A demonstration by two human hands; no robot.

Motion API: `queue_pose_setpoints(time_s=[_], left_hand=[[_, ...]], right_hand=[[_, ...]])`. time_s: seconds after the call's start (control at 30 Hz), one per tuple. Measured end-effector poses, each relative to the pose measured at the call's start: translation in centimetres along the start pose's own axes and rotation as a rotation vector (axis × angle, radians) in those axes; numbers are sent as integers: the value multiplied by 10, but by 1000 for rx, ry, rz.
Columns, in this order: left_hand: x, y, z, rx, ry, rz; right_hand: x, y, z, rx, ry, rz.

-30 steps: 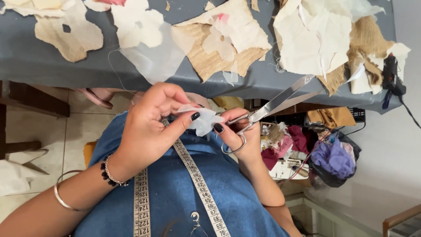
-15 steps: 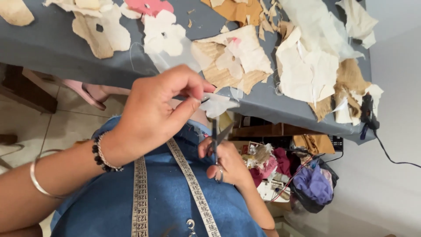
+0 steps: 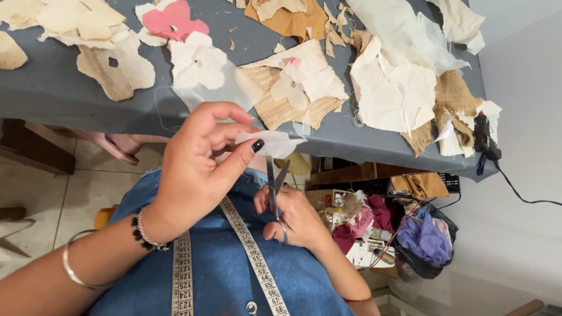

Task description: A person is trimming and folding small pieces of white fabric to create decorative flower petals at a workspace.

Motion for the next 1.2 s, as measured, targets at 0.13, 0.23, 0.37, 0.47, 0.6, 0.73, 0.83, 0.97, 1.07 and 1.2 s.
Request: queue_pose_setpoints(time_s=[0.13, 0.23, 0.37, 0.47, 0.6, 0.73, 0.83, 0.97, 1.07, 1.2], left_hand=[[-16, -18, -23, -50, -83, 225], [-26, -34, -34, 40, -403, 411], [-27, -41, -37, 160, -493, 567], [-25, -44, -35, 183, -534, 600], [-24, -43, -35, 168, -532, 606], [-23, -42, -36, 156, -502, 592], [-22, -38, -37, 246, -456, 498], [-24, -34, -36, 171, -463, 503], [-25, -35, -37, 158, -479, 515], [-26, -37, -36, 203, -508, 585]], right_hand=[[-11, 7, -2, -59, 28, 50], [-14, 13, -7, -63, 65, 95], [-13, 13, -3, -62, 37, 102], [-11, 11, -3, -65, 8, 76], [-9, 9, -1, -55, -17, 50], [-7, 9, -1, -33, -20, 53], [-4, 9, -2, 1, -89, 39], [-3, 7, -3, -50, -72, -20], [-3, 7, -4, -58, -54, -25], [-4, 7, -4, -35, -27, -4]])
Point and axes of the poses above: each hand's wrist, its own y-axis away from the middle knuckle, its own x-axis out of the palm, z = x × y, the point moved 1 cm from there along -y, towards the middle knuckle, and after that the axes turned 5 degrees about z, right-handed, at the moved point
